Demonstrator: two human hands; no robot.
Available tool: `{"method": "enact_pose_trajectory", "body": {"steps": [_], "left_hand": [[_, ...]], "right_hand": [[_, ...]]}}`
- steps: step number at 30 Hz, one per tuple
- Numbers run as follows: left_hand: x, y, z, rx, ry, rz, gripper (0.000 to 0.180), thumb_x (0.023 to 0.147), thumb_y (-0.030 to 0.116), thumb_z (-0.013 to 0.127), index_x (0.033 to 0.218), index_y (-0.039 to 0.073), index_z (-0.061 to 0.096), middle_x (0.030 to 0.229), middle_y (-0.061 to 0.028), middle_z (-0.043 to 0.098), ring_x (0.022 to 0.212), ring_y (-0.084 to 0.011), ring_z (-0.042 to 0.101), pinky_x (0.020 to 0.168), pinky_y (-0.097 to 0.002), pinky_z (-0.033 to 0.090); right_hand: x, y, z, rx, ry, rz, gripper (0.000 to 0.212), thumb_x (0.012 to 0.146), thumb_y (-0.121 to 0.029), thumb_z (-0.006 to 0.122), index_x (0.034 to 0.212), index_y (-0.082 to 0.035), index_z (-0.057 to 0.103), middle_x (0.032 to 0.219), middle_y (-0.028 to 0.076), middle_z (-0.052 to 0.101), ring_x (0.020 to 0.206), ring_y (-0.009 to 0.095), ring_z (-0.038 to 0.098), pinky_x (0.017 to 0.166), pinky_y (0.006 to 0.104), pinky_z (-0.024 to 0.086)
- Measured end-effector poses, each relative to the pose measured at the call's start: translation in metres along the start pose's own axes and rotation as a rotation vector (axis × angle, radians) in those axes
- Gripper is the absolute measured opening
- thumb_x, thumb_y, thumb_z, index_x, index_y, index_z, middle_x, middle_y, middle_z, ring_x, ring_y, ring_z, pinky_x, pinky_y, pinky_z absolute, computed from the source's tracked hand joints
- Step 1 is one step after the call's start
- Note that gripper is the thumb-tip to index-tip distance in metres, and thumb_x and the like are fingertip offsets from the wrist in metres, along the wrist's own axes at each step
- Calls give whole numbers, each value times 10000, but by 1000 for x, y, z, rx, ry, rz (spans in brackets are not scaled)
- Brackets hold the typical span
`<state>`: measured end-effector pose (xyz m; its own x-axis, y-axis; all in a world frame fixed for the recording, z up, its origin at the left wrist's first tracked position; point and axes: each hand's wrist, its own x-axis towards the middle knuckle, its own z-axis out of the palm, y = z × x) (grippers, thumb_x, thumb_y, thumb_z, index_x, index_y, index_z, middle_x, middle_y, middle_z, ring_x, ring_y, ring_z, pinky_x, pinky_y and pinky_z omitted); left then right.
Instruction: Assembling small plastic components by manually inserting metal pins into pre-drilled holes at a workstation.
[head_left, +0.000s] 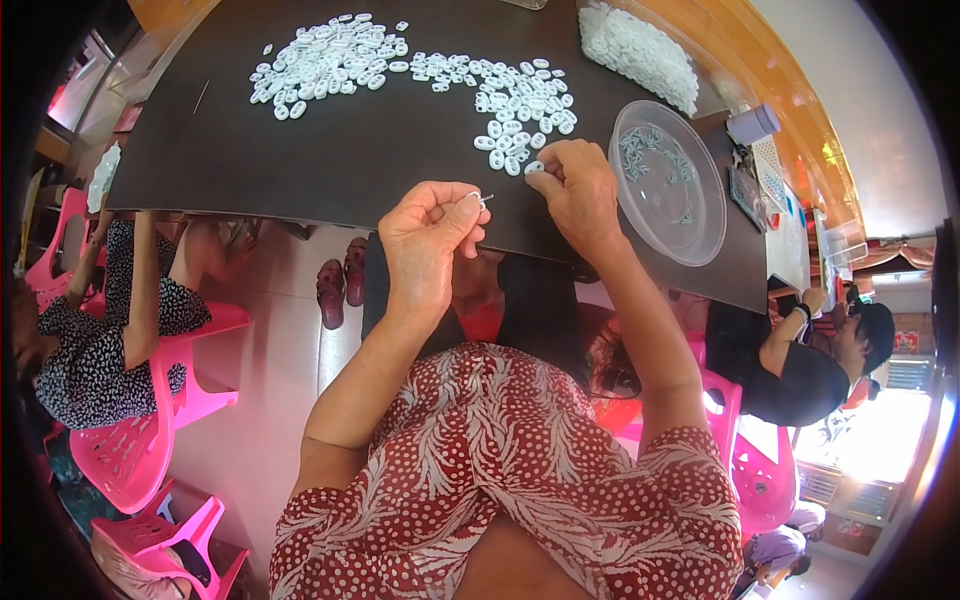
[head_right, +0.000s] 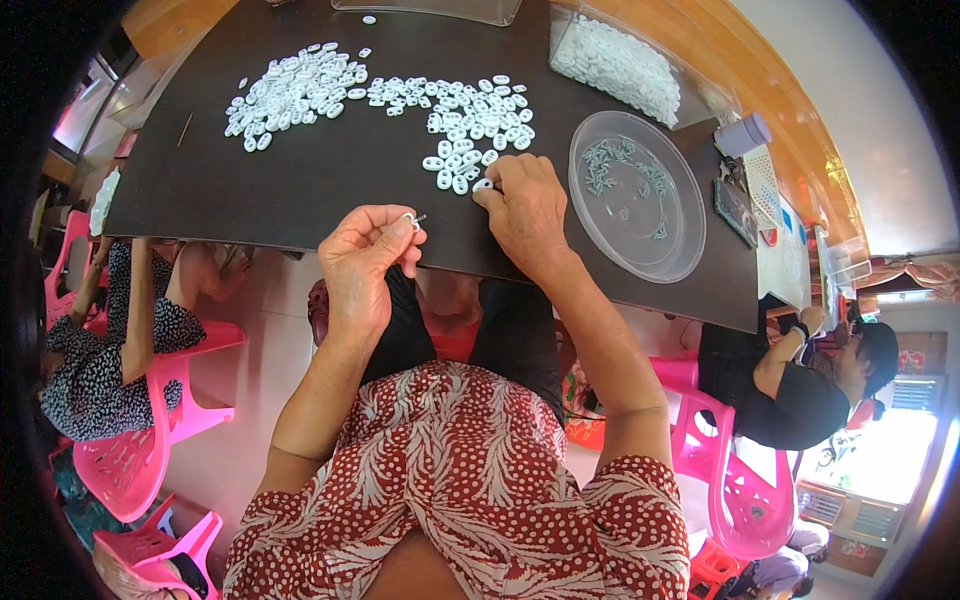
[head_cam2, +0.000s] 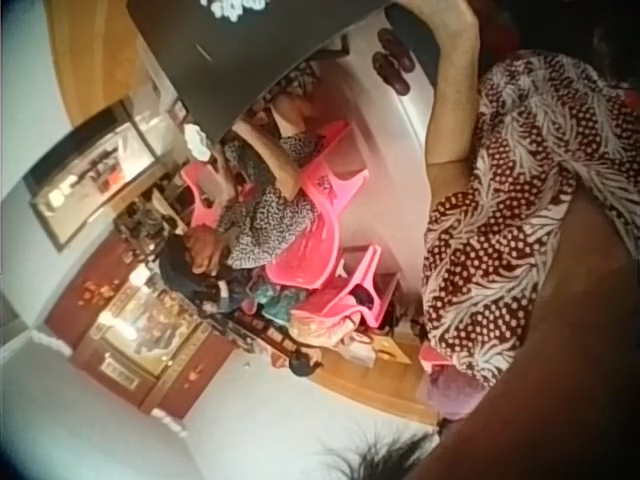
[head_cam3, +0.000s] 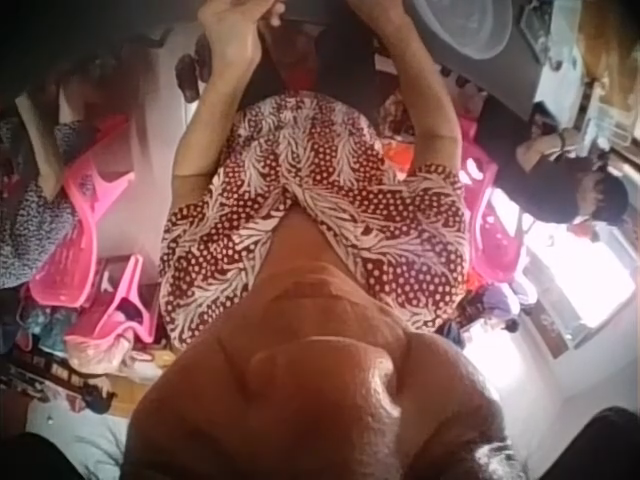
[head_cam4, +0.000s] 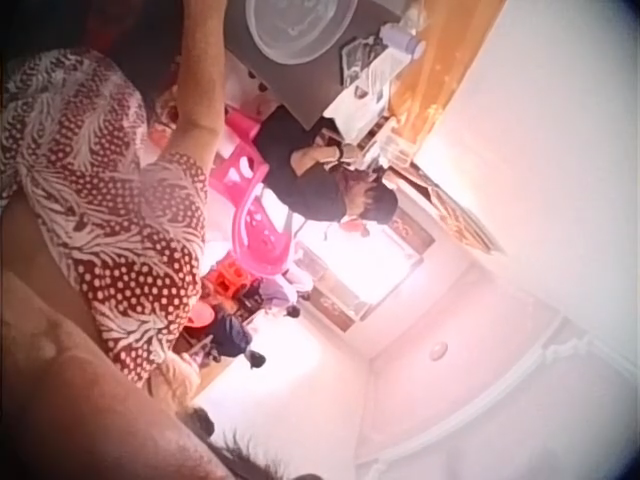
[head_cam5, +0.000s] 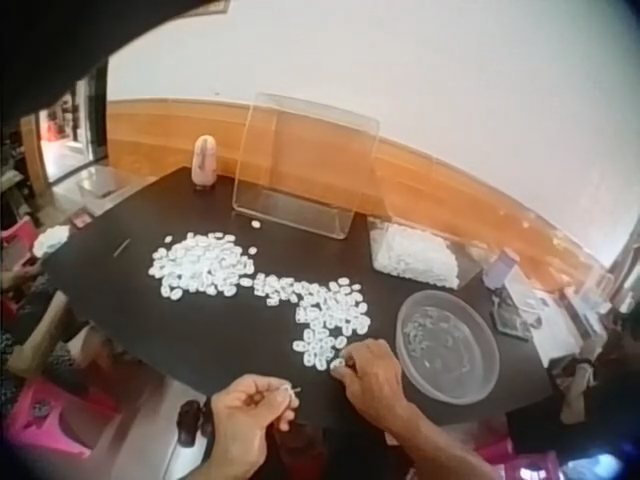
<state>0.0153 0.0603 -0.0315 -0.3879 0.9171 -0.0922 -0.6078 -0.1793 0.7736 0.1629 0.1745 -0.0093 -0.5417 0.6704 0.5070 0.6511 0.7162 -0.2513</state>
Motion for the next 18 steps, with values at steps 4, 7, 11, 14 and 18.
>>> {"method": "enact_pose_trajectory", "body": {"steps": [4, 7, 11, 14, 18], "left_hand": [[0, -1, -1, -5, -5, 1, 93, 837, 31, 618, 895, -42, 609, 744, -90, 626, 575, -90, 547, 499, -195, 429], [0, 0, 0, -8, -8, 9, 91, 841, 31, 612, 900, -39, 611, 749, -84, 625, 581, -87, 544, 503, -192, 426], [-2, 0, 2, 1, -6, 6, 89, 846, 33, 606, 903, -35, 612, 752, -77, 624, 590, -83, 543, 508, -188, 424], [-2, 0, 3, 3, -8, 16, 87, 848, 35, 604, 902, -33, 612, 753, -73, 625, 598, -78, 542, 515, -183, 423], [-1, -1, 6, 17, -6, 31, 104, 843, 48, 625, 911, -30, 611, 765, -83, 636, 614, -100, 560, 522, -203, 437]], "right_hand": [[-4, -1, -3, 126, -35, 52, 144, 687, -22, 685, 794, -25, 589, 730, 75, 552, 636, 184, 518, 574, 303, 414], [-9, -8, -6, 251, -38, 97, 137, 713, -4, 677, 825, -13, 599, 744, 57, 562, 609, 125, 510, 559, 253, 412], [-16, -15, -9, 348, -39, 173, 132, 734, -4, 678, 846, -10, 608, 753, 28, 557, 625, 78, 490, 573, 222, 408], [-19, -22, -13, 390, -44, 208, 124, 746, -7, 680, 849, -12, 610, 748, -1, 551, 643, 47, 476, 584, 204, 404], [-21, -34, -19, 560, -96, 299, 111, 755, -14, 679, 846, -17, 614, 748, -24, 571, 661, 29, 482, 600, 190, 406]]}}
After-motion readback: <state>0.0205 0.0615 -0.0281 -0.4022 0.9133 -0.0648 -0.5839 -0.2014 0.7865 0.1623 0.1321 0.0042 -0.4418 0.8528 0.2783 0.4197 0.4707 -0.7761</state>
